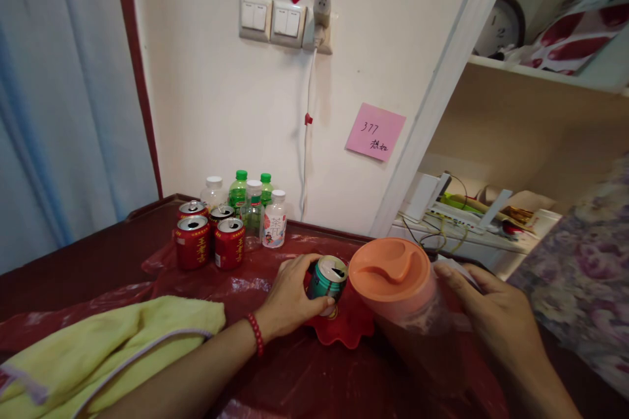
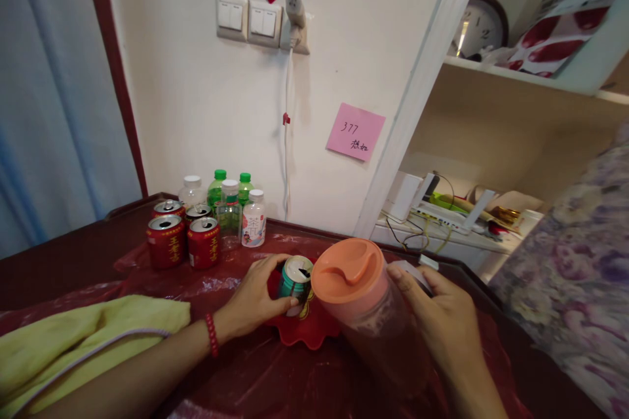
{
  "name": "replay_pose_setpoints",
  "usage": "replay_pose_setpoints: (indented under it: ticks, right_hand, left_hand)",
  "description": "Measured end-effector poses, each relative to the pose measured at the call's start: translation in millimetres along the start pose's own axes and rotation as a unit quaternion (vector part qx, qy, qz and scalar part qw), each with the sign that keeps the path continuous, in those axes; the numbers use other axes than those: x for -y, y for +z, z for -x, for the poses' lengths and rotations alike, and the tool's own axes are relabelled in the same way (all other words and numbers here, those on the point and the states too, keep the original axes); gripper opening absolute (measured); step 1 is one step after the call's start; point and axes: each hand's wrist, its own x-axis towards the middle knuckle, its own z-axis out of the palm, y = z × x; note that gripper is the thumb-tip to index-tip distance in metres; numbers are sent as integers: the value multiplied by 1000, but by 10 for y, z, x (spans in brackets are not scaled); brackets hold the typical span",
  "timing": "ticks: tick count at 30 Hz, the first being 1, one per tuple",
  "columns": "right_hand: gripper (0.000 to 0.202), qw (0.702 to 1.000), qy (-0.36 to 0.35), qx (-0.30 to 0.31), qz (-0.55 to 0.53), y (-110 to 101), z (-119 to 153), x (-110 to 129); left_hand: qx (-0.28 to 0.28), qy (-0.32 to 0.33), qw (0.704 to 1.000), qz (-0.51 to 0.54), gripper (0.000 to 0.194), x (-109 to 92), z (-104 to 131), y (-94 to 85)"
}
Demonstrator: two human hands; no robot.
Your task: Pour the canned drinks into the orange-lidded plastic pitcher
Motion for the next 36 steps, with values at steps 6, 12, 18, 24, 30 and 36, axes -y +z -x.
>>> replay_pose_setpoints:
  ticks: [6,12,18,24,30,36]
  right_hand:
    - [44,1000,-18,-3,2,-4,-10,-9]
    - [47,1000,4,5,-7,-2,-18,-47]
    - [46,1000,-17,-5,-5,9,-30,-70]
    - [46,1000,-26,4,-1,-16,-49,-72]
    - [48,999,-35,2,-8,-2,-48,-81]
    - [47,1000,-26,0,-5,9,-22,-30]
  left_hand:
    - [-7,7,1000,1,63,15,9,9]
    - [-9,-2,1000,1,63,11,8,11]
    - [-5,-1,1000,3,64,22,8,10]
    - [-8,-11,1000,2,64,-13,1,-5]
    - [-13,-6,1000,1,63,-28,-2,-13]
    - [-10,-5,1000,4,64,-6,-1,-7]
